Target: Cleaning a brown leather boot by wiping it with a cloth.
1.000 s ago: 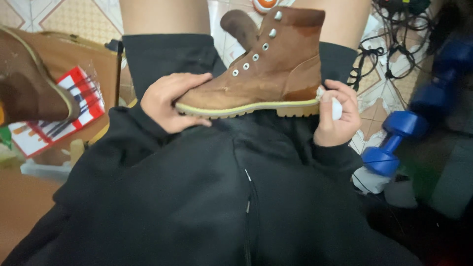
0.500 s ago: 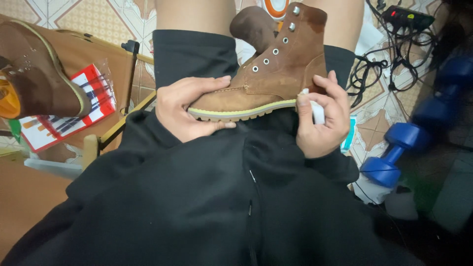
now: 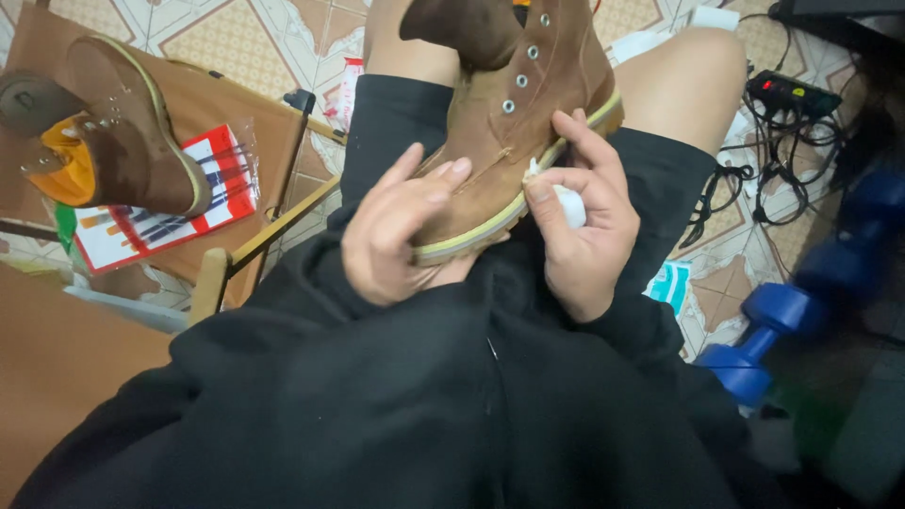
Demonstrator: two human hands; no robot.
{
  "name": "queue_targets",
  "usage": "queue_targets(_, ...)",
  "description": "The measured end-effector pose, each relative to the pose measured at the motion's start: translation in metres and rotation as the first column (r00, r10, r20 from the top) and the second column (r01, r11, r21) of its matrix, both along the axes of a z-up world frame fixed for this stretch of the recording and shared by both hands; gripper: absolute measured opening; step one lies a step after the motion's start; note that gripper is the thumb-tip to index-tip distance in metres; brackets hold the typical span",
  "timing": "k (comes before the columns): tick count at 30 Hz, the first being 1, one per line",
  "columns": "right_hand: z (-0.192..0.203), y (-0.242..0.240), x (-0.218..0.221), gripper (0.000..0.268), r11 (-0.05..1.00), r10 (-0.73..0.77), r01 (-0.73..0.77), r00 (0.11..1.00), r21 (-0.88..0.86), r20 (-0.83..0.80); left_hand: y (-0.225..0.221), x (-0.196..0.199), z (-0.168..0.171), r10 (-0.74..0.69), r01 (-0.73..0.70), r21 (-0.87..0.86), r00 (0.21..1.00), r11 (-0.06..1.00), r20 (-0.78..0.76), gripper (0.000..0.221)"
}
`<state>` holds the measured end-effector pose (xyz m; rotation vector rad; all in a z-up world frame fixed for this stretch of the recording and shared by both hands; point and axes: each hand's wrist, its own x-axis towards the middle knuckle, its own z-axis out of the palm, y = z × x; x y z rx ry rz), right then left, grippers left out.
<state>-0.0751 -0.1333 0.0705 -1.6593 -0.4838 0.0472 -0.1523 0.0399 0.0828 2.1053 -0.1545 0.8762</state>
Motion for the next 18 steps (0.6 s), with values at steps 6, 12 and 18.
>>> queue_targets(6,-0.015,-0.007,-0.001,0.009,0.989,0.136,-0.141,0.985,-0.037,-0.105,-0.011,0.017,-0.035,-0.048,0.048,0.059,0.999,0.997,-0.009,0.070)
queue_targets(12,-0.008,-0.011,-0.010,0.011,0.993,0.104,-0.092,0.974,0.070,-0.200,-0.041,0.033,-0.024,0.001,0.067,-0.268,0.970,0.961,0.244,0.090)
queue_targets(18,0.018,-0.002,-0.024,0.010,0.999,0.051,-0.051,0.998,0.006,-0.037,-0.058,0.013,-0.063,-0.138,0.211,-0.659,0.977,0.722,0.162,0.077)
